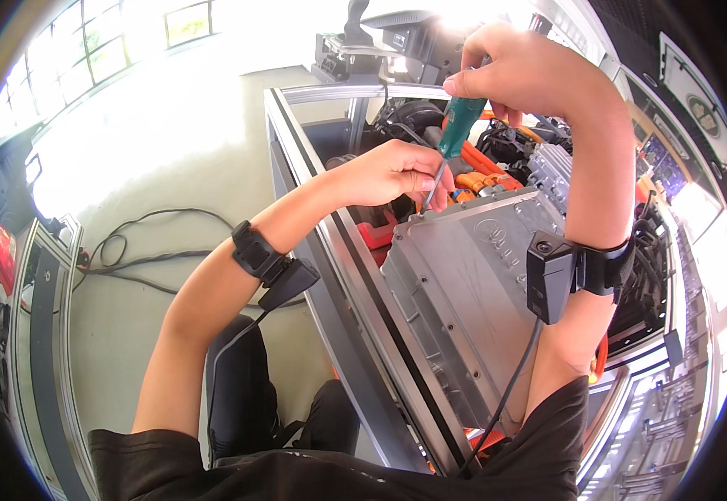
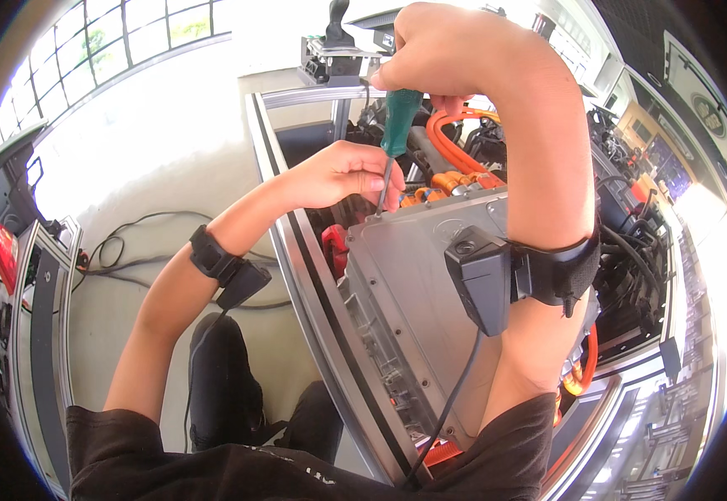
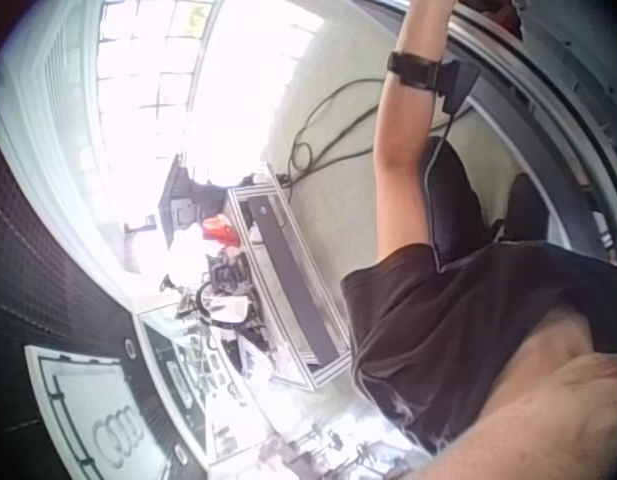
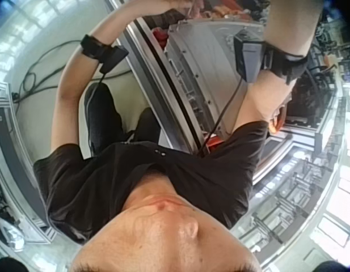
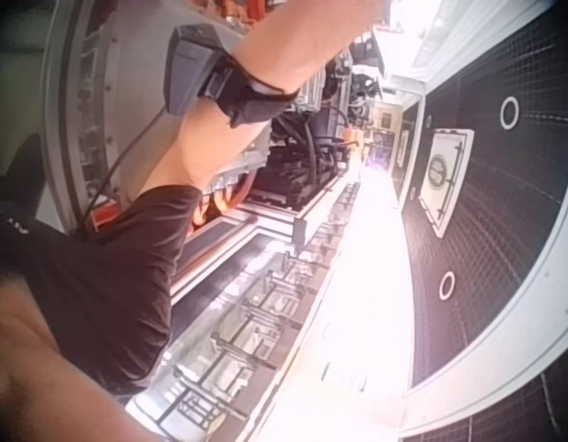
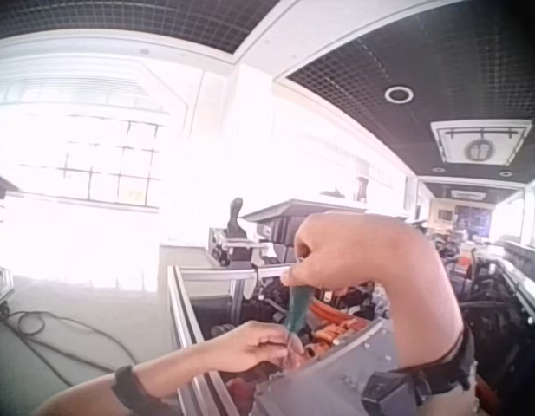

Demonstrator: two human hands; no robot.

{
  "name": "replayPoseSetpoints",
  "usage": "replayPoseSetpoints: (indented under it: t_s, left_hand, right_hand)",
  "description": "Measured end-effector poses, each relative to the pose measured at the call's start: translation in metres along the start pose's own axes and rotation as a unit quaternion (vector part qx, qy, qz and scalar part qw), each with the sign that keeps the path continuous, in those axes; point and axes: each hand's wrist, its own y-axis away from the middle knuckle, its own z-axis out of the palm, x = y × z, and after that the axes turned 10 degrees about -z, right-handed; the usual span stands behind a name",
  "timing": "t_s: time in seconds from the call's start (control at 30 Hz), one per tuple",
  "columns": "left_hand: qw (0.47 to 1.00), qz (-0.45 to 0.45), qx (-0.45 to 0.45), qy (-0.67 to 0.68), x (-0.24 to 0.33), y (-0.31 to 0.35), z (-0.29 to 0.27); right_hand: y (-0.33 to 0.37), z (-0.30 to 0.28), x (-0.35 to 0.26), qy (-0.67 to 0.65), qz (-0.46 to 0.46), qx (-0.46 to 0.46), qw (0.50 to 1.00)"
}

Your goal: Using a screwdriver to remove or tighten screws on a metal electronics enclosure in a workshop.

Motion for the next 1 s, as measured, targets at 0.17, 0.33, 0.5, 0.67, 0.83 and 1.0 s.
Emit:
replayPoseSetpoints:
  t_s: [0.17, 0.33, 0.5, 0.67, 0.83, 1.0]
  left_hand:
    - [1.0, -0.005, -0.01, 0.003, 0.001, 0.0, -0.001]
    - [0.997, 0.07, 0.006, 0.031, 0.011, -0.004, 0.001]
    - [0.994, 0.08, 0.011, 0.072, 0.034, -0.027, -0.006]
    - [0.958, 0.112, -0.104, 0.241, 0.05, -0.057, -0.006]
    - [0.923, 0.027, -0.199, 0.329, 0.058, -0.066, -0.004]
    - [0.962, 0.06, -0.058, 0.261, 0.058, -0.061, 0.011]
  right_hand:
    - [-0.002, 0.0, 0.0, 0.029, 0.001, 0.015, 0.999]
    - [-0.008, 0.004, 0.007, 0.049, -0.039, 0.028, 0.998]
    - [-0.012, 0.006, 0.019, 0.056, -0.079, 0.012, 0.995]
    - [-0.018, 0.006, 0.023, 0.08, -0.1, -0.004, 0.992]
    - [-0.012, 0.006, 0.021, 0.072, -0.125, -0.022, 0.989]
    - [-0.008, 0.013, 0.026, 0.089, -0.178, 0.054, 0.978]
